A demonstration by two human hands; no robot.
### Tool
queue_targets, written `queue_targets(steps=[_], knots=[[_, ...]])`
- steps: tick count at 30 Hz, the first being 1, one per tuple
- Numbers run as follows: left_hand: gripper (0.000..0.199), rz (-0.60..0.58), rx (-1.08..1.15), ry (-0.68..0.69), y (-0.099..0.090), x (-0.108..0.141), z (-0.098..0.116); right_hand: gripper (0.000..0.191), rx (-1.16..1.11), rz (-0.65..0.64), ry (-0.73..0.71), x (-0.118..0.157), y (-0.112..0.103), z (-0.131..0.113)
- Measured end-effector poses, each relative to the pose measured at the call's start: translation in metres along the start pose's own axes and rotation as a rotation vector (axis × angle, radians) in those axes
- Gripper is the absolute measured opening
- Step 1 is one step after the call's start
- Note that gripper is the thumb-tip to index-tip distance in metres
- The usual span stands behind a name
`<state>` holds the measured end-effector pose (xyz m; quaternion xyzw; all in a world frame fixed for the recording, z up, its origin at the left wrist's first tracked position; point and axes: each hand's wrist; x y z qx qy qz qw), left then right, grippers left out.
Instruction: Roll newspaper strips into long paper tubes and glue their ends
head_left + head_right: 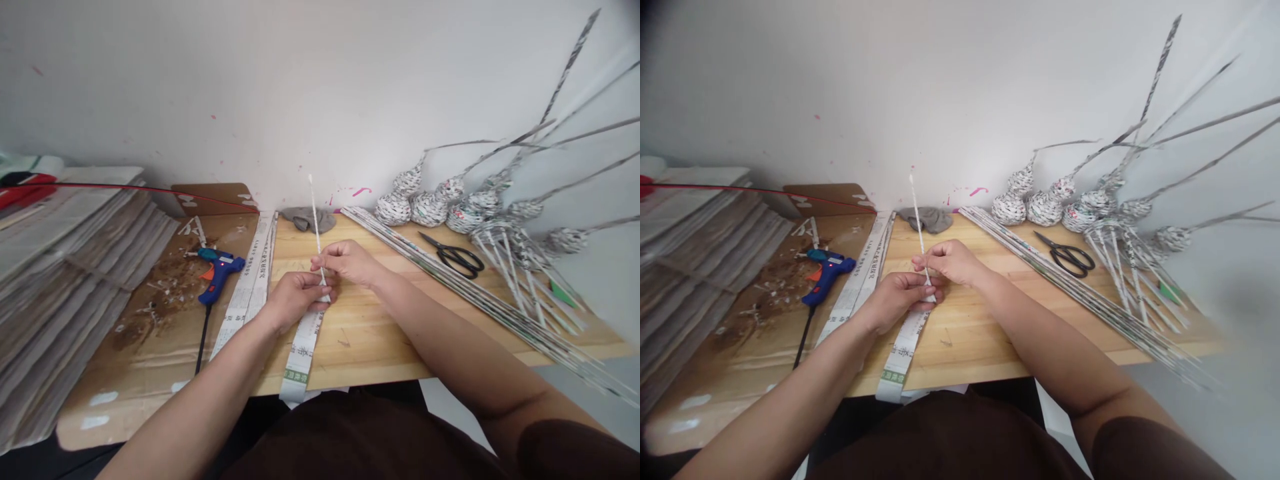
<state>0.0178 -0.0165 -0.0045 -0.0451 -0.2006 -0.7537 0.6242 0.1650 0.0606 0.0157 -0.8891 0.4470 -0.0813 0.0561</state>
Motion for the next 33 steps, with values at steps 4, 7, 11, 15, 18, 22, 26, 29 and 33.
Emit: queue_targets(steps=[4, 7, 11, 15, 18, 22, 26, 29, 33], knots=[[0.029, -0.034, -0.013, 0.008, -0.0011, 0.0009, 0.0001, 0.037, -0.092, -0.207, 0.023, 0.0028, -0.0066, -0.0051], [0.028, -0.038, -0.012, -0.008, -0.0006, 0.0011, -0.0008, 0.034, -0.109, -0.128, 0.064, 0.0032, -0.0054, -0.0063], [0.025, -0.039, -0.031, -0.018, 0.0007, 0.0011, -0.0018, 0.036, -0.124, -0.012, 0.063, 0.0004, 0.0000, -0.0026], [0.022, -0.057, -0.035, -0.009, 0.0004, 0.0015, -0.0022, 0.039, -0.100, 0.054, 0.003, 0.0003, -0.0012, -0.0014], [0.023, -0.075, -0.043, 0.002, -0.0013, 0.0013, -0.0031, 0.037, -0.057, -0.079, -0.001, 0.0032, -0.0061, -0.0048], [0.027, -0.066, -0.036, 0.008, -0.0028, -0.0001, -0.0053, 0.037, -0.018, -0.174, 0.034, 0.0039, -0.0092, -0.0050], [0.026, -0.072, -0.052, 0.019, -0.0027, -0.0009, -0.0065, 0.039, -0.032, -0.007, -0.010, 0.0015, -0.0073, -0.0008], [0.025, -0.066, -0.058, 0.017, -0.0030, -0.0011, -0.0063, 0.039, -0.014, -0.070, -0.008, 0.0024, -0.0079, -0.0022], [0.024, -0.065, -0.059, 0.016, -0.0037, -0.0018, -0.0068, 0.040, -0.002, -0.149, 0.040, 0.0033, -0.0093, -0.0034]])
Point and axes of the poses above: each hand's wrist, its own x-axis away from the middle knuckle, its own y-axis out of the palm, z = x × y, and after that the axes turned 4 degrees about x, right-handed
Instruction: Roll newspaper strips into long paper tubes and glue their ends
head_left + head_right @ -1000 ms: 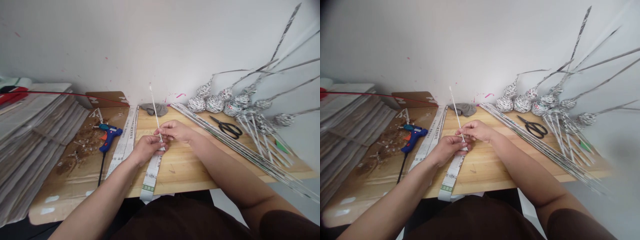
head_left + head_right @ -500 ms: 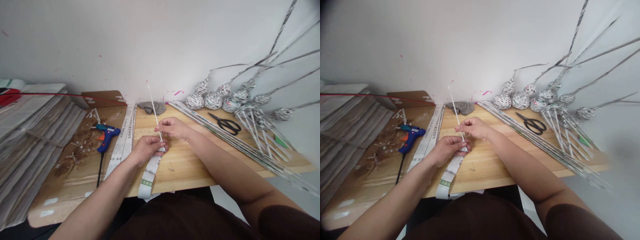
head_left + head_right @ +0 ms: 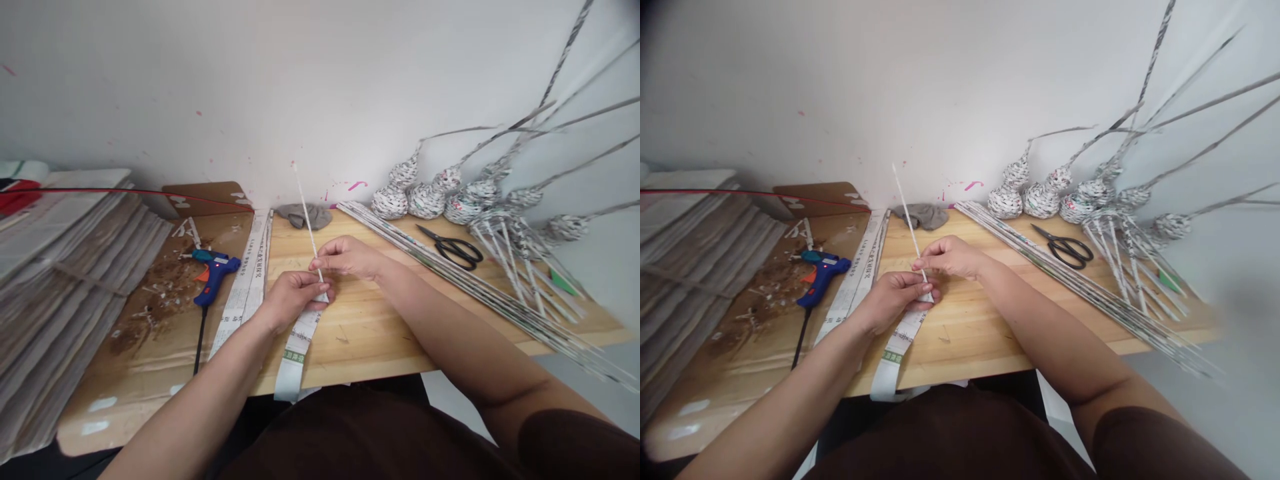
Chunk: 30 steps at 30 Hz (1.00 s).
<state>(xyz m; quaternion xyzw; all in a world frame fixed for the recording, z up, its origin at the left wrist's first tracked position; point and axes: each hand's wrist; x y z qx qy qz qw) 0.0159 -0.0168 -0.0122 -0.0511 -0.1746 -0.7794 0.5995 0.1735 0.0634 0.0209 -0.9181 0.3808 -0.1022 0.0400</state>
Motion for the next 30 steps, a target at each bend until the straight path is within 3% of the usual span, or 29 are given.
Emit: queue_targets(steps=[4, 10, 14, 19, 24, 28, 30], knots=[[0.025, 0.000, 0.003, -0.004, 0.0012, 0.0007, -0.0001, 0.039, -0.020, 0.153, -0.028, -0.0016, 0.0001, 0.0022], [0.025, 0.017, -0.002, 0.001, 0.0030, 0.0020, 0.0025, 0.039, -0.022, -0.041, 0.008, 0.0003, -0.0007, -0.0012], [0.025, 0.020, 0.017, -0.009, 0.0023, 0.0016, 0.0027, 0.038, -0.064, 0.149, -0.037, -0.0011, -0.0002, 0.0009], [0.026, 0.024, 0.027, -0.005, 0.0013, 0.0013, 0.0021, 0.040, -0.026, -0.033, -0.013, -0.0014, -0.0019, 0.0028], [0.028, -0.004, 0.021, -0.017, 0.0017, 0.0023, 0.0033, 0.036, -0.076, 0.138, -0.007, -0.0016, -0.0035, 0.0026], [0.028, -0.005, 0.013, -0.014, 0.0025, 0.0031, 0.0043, 0.037, -0.056, -0.055, 0.000, -0.0001, -0.0046, 0.0000], [0.028, -0.010, 0.006, -0.020, 0.0029, 0.0032, 0.0045, 0.036, -0.074, -0.040, -0.007, -0.0003, -0.0041, 0.0002]])
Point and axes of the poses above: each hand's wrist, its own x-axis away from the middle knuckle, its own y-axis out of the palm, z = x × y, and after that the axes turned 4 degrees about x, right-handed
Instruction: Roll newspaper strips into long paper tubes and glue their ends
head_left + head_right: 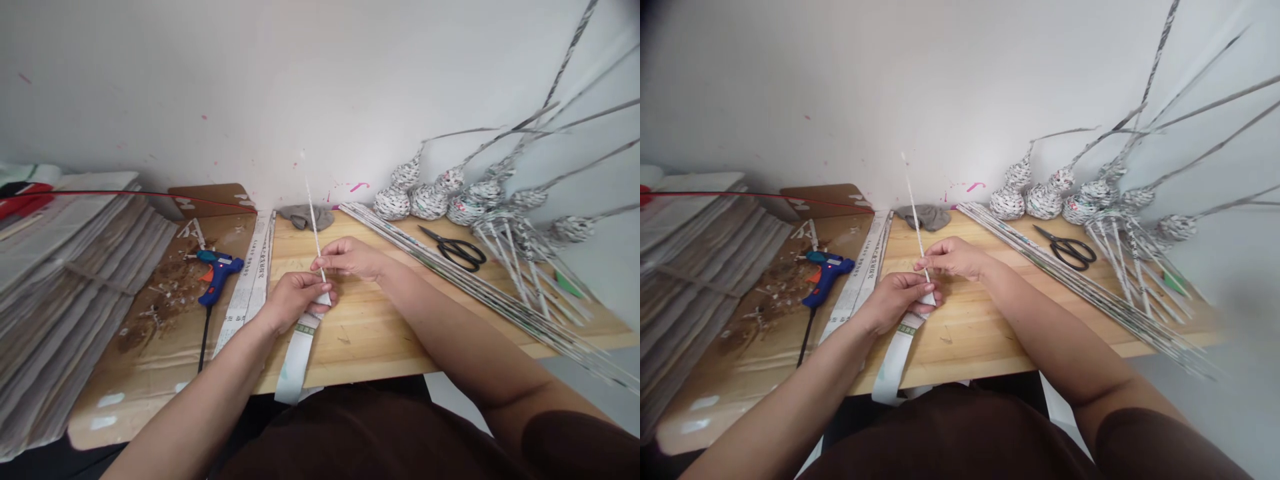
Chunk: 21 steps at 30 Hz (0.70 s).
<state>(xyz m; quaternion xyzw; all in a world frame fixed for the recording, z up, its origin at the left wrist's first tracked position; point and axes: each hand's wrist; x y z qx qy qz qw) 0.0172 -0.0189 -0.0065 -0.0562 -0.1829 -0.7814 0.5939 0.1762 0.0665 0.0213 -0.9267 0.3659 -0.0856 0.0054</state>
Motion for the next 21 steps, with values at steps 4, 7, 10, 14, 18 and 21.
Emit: queue_targets(steps=[4, 7, 10, 14, 18, 21], knots=[[0.029, -0.006, -0.006, 0.004, 0.0004, 0.0002, 0.0004, 0.034, -0.053, 0.154, -0.017, -0.0007, -0.0005, 0.0011], [0.029, 0.007, -0.002, 0.007, 0.0003, 0.0006, 0.0010, 0.033, -0.002, 0.001, -0.018, -0.0001, -0.0027, 0.0012], [0.029, -0.009, -0.008, 0.015, 0.0004, 0.0010, 0.0010, 0.032, -0.005, 0.025, -0.018, -0.0005, -0.0033, 0.0025], [0.030, -0.012, -0.028, 0.013, 0.0011, 0.0007, -0.0001, 0.033, -0.053, 0.110, -0.028, -0.0005, -0.0032, 0.0022], [0.030, -0.006, -0.019, 0.012, 0.0019, 0.0003, -0.0006, 0.035, -0.008, -0.022, -0.014, -0.0001, -0.0042, 0.0015], [0.030, -0.011, -0.019, 0.019, 0.0023, 0.0006, -0.0001, 0.035, -0.044, 0.124, -0.045, -0.0013, -0.0041, 0.0028]])
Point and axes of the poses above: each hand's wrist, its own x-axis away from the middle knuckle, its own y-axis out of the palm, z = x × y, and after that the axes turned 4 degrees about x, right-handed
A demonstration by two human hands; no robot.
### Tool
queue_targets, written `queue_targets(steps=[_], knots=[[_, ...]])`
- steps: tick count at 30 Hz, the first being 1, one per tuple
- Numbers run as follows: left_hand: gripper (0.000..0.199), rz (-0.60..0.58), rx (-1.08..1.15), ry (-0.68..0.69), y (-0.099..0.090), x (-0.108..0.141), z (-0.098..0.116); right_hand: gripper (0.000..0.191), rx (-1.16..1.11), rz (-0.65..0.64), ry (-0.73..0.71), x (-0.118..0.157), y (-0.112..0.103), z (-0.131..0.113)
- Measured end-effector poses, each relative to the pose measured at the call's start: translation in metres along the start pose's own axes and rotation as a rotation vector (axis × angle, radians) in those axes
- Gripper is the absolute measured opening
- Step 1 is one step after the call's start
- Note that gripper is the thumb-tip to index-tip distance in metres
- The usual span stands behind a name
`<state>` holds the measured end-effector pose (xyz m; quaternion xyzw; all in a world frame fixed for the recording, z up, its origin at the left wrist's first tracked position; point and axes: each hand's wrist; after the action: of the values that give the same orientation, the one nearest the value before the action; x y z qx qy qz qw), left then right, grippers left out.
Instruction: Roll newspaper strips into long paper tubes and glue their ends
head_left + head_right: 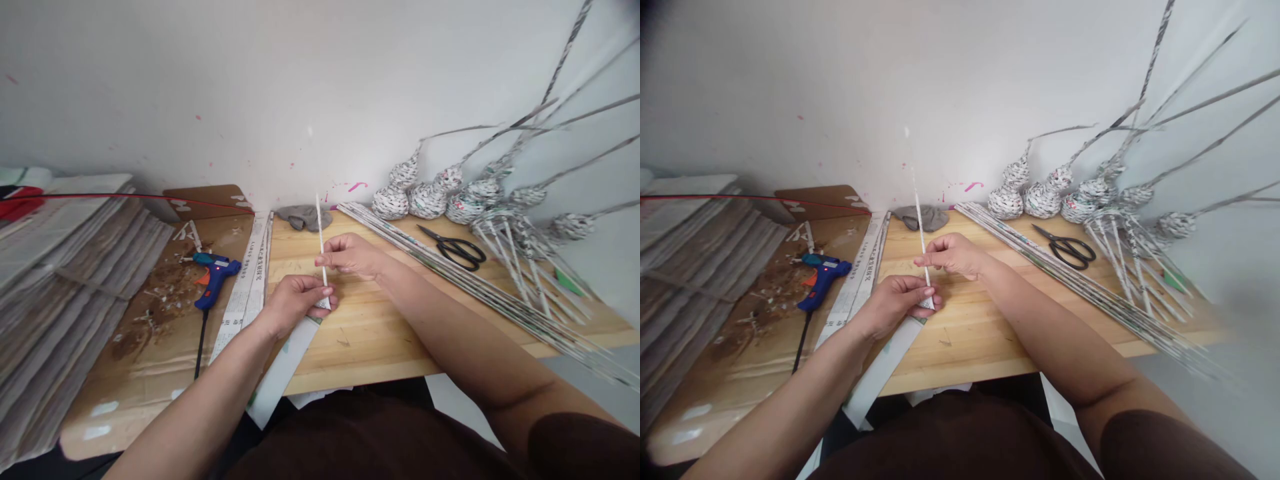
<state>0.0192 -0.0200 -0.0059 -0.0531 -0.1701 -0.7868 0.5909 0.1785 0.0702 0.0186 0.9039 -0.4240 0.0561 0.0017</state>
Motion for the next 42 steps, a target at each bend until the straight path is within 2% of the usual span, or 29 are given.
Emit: queue_targets(steps=[2, 6, 7, 11, 17, 27, 34, 42], knots=[[0.029, -0.003, 0.008, -0.001, 0.0000, 0.0002, 0.0003, 0.035, 0.002, 0.045, -0.017, 0.0002, -0.0001, -0.0008], [0.028, 0.015, 0.028, -0.004, -0.0004, 0.0005, 0.0007, 0.035, 0.088, -0.144, 0.023, 0.0029, -0.0014, -0.0053], [0.029, 0.018, 0.030, -0.005, -0.0003, 0.0007, 0.0008, 0.034, 0.099, -0.151, 0.022, 0.0033, -0.0016, -0.0057], [0.029, -0.009, 0.012, -0.007, 0.0011, 0.0023, 0.0025, 0.033, 0.091, 0.000, -0.029, 0.0021, -0.0007, -0.0032], [0.030, -0.038, -0.006, -0.021, 0.0025, 0.0044, 0.0050, 0.035, 0.116, -0.105, -0.023, 0.0009, -0.0008, 0.0001], [0.035, -0.049, -0.007, -0.024, 0.0019, 0.0050, 0.0058, 0.032, 0.053, -0.082, -0.037, -0.0006, 0.0005, 0.0028], [0.032, -0.108, -0.047, -0.046, 0.0014, 0.0058, 0.0058, 0.029, 0.079, -0.175, -0.068, 0.0006, -0.0017, 0.0018], [0.033, -0.090, -0.006, -0.081, 0.0003, 0.0042, 0.0030, 0.028, 0.051, -0.118, -0.041, 0.0003, -0.0028, 0.0012]])
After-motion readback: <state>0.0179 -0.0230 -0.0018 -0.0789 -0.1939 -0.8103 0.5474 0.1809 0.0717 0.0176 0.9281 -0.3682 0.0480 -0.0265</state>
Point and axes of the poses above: each hand's wrist, its own x-axis away from the middle knuckle, its own y-axis out of the palm, z = x × y, and after that the axes turned 4 degrees about x, right-handed
